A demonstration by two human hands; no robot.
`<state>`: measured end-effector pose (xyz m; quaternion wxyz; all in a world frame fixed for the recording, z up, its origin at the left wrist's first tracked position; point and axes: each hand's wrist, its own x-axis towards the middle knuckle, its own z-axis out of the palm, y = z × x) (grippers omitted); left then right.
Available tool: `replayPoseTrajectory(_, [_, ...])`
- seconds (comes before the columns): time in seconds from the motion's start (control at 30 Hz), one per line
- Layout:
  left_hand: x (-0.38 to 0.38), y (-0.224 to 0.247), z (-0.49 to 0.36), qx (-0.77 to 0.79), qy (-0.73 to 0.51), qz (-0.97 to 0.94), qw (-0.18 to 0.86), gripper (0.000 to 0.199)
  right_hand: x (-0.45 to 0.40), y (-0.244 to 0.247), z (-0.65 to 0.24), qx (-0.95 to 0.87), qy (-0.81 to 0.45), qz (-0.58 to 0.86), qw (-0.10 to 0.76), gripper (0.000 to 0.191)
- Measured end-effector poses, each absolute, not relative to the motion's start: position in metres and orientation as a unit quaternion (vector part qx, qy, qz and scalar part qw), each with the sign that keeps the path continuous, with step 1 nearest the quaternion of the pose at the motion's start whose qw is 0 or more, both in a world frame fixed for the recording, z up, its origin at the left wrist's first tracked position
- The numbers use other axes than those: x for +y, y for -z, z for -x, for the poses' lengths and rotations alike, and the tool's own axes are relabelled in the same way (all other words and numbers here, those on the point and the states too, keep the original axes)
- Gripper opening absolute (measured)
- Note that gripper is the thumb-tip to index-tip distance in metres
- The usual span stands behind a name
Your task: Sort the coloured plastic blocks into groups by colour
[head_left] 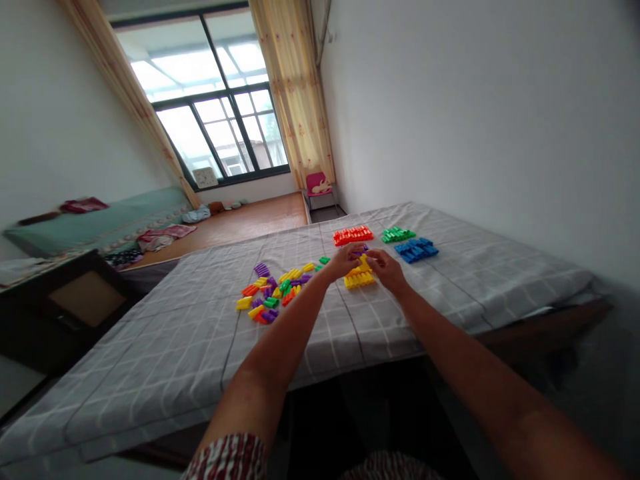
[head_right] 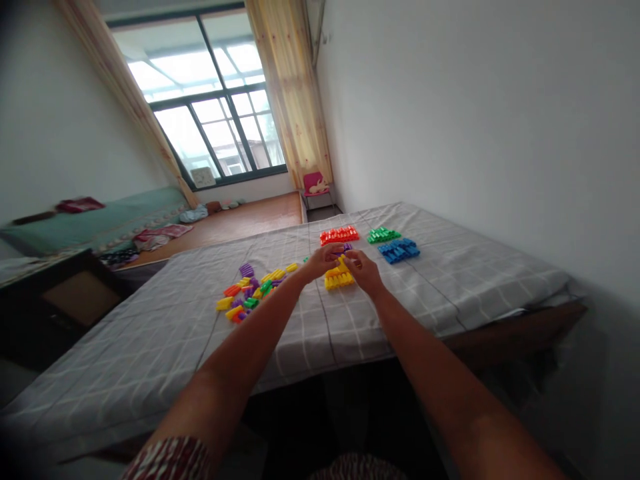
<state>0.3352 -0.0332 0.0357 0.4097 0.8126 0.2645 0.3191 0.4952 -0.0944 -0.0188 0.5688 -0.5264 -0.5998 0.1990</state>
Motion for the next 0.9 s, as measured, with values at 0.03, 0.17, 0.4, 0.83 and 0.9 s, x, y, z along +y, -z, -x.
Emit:
replayPoseTrajectory(0.03, [-0.034,-0.034,-0.338,0.274,-0.323,-0.814,0.398,0.051,-0.093,0.02,-0.497,-0.597,-0.209,0.518,0.576,0.049])
replayPoseTrajectory(0.17, [-0.03,-0.032,-0.326,0.361,-0.354,-0.811,0.294,0.049,-0.08,0.03,-0.51,-0.496,-0.206,0.527,0.659,0.056])
replayPoseTrajectory(0.4, [-0.028,-0.022,-0.263,0.501,-0.271,-0.821,0.042,0.034,-0.062,0.053,-0.524,-0.441,-0.184,0.579,0.66,0.047])
replayPoseTrajectory(0.83, [-0.041,-0.005,-0.245,0.509,-0.301,-0.806,0.015,0.033,-0.068,0.009,-0.483,-0.567,-0.036,0.745,0.349,0.022])
replayPoseTrajectory(0.9, [-0.042,-0.005,-0.243,0.511,-0.299,-0.806,0.02,0.033,-0.072,0.011,-0.479,-0.573,-0.005,0.755,0.317,0.02])
